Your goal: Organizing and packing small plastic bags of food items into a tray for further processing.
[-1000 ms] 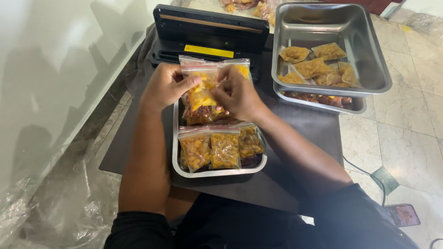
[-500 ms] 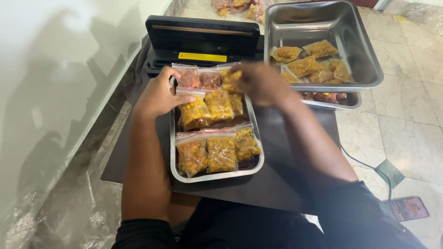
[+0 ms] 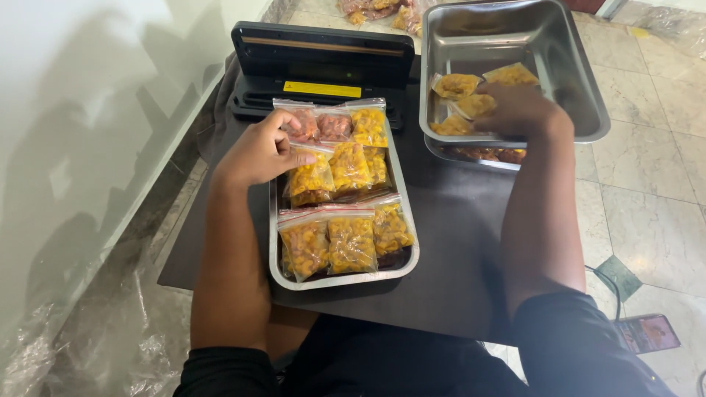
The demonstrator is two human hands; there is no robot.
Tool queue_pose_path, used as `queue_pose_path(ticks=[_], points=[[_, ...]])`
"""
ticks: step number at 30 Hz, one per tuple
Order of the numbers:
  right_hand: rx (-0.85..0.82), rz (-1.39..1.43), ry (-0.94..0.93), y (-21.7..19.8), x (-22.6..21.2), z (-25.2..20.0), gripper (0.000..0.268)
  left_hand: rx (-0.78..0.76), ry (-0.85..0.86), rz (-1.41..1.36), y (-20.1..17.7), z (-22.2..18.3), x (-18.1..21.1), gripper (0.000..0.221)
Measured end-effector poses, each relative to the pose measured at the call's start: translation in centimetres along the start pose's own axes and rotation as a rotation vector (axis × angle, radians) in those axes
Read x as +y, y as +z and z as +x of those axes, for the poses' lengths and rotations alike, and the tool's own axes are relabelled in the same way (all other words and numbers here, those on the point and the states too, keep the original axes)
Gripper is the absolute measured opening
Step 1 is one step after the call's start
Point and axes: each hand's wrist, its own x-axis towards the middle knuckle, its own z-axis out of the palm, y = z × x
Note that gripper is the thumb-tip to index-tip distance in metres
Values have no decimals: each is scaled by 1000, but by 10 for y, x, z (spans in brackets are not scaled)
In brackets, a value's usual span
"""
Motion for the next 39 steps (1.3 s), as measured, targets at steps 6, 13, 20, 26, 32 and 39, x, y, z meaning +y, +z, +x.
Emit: queue_pose_path(ticks=[6,13,20,26,32,39], points=[[-40,4,1,1,-9,-5,57,296,203,-106,9,14,-29,37],[-39,-75,-36,19,17,29,34,405,386,-209,13,16,-28,29],[-10,-76,24,23,21,27,42,428,425,-233,14,18,-33,24],[-18,59,45,-1,-5,-16,75,426,469,-286,13,18,-31,24],[95,-105,-13,13,33,24,70,398,494,-358,9,14,-23,21],[640,419,-370,-18,-36,-44,48,180,525,-462,7,7,-11,32]])
